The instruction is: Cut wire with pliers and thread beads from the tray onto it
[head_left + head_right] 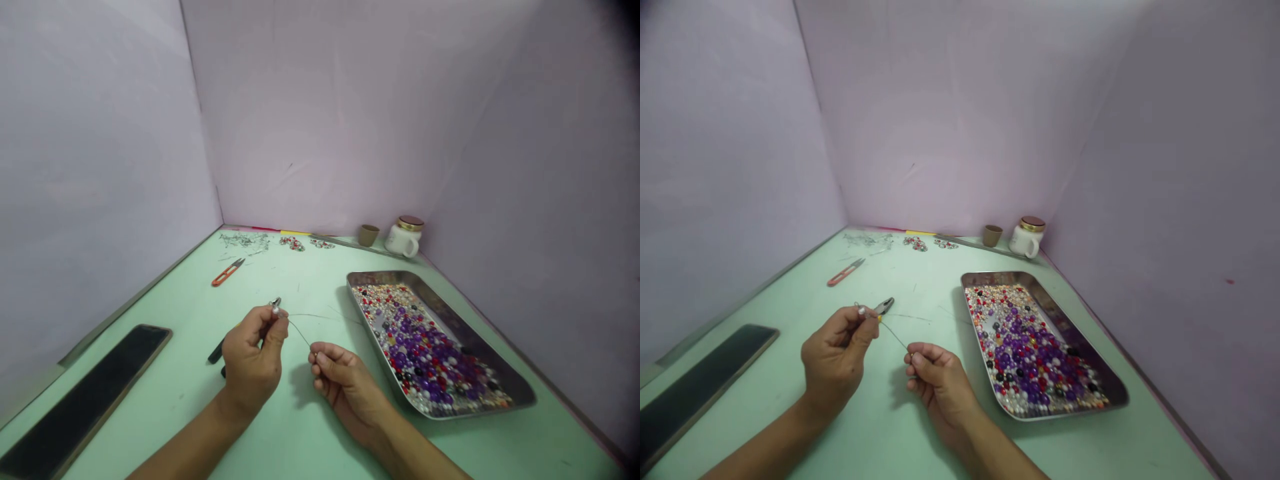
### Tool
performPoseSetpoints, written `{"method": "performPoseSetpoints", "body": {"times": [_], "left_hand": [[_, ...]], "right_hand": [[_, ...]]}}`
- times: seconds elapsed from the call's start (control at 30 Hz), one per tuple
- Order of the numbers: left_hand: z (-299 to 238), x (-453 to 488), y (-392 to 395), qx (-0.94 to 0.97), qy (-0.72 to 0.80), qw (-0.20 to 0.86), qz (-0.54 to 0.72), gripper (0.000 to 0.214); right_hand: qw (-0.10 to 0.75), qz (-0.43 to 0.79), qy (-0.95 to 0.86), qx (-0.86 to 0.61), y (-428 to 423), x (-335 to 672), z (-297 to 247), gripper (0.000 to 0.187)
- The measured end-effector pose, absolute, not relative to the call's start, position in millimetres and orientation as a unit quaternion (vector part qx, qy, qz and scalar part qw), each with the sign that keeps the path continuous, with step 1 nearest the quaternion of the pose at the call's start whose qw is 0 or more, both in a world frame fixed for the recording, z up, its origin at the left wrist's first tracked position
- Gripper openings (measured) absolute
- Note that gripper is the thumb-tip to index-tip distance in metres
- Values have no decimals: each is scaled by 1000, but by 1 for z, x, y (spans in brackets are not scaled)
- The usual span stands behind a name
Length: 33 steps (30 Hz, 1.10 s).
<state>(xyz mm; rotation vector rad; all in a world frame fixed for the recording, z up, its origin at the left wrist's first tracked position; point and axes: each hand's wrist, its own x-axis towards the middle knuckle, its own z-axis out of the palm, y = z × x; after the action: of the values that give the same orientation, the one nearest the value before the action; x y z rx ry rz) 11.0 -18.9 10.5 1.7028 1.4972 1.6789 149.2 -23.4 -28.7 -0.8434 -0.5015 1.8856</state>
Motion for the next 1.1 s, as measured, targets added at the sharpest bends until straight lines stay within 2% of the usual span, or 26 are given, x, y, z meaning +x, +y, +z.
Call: {"method": "performPoseSetpoints", "body": {"times": [0.9, 1.0, 1.1], "left_hand": [[9, 9, -19, 604, 507, 149, 597, 4], [11, 11, -19, 586, 519, 190, 593, 6], [12, 13, -13, 528, 543, 308, 576, 12]], "right_hand": [[486, 779, -199, -343, -22, 149, -29, 23], [486, 779, -206, -339, -22, 149, -30, 23], [486, 779, -214, -333, -23, 149, -30, 23]]}}
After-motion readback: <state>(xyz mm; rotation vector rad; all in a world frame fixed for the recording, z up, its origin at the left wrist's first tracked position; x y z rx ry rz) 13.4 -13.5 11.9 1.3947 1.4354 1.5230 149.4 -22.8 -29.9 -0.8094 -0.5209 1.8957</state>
